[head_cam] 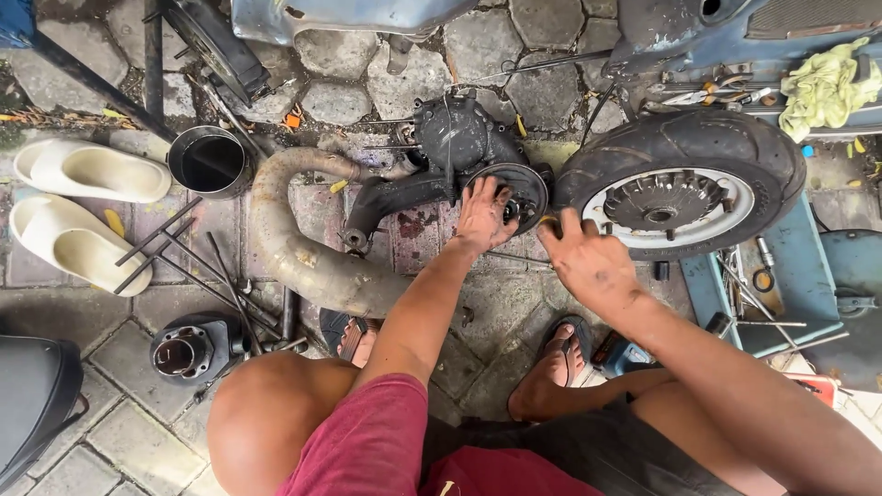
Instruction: The person uses a screwdriver to loosen and remove screws from a motorcycle brake assembly. They then use a wrench to further adjust the components. The person removes a circular metal part from the assembly and places it aside.
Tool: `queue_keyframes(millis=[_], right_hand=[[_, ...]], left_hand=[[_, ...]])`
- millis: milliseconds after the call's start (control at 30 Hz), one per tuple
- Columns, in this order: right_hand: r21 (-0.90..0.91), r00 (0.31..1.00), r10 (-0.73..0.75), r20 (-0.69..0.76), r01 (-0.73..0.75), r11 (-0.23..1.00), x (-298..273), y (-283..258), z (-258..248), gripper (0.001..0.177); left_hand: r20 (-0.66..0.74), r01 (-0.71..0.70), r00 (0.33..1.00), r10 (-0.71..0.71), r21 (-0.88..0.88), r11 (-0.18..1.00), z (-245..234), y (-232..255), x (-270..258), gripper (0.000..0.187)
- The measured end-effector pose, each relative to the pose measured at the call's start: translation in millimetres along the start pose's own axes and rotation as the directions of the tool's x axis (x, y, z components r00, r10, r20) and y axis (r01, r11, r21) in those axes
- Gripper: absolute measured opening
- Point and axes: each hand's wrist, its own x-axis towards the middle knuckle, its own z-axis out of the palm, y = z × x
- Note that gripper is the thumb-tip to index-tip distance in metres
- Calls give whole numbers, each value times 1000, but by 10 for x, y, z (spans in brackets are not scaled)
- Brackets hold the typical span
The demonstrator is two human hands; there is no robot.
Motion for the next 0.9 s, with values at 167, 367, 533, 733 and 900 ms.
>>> queue_keyframes(millis=[167,367,533,733,900], right_hand=[[-63,991,61,-118,-69,996,-50,-122,-18,30],[84,989,149,-10,-148,985,-24,-109,362,34],[159,994,102,-39,-95,983,-11,-107,370,33],[255,996,86,20,-89,963,23,-27,403,34],[320,978,34,204,-99,942,27,4,-196,34]], left_hand=[[249,-85,967,52,123,989,1075,-405,85,53],[110,-170,982,150,195,966,992,-276,211,43],[40,-240,971,237,207,948,1099,-239,225,47],[39,-247,969,245,214,945,845,-255,205,34],[22,-276,961,277,207,939,633,-25,238,35]])
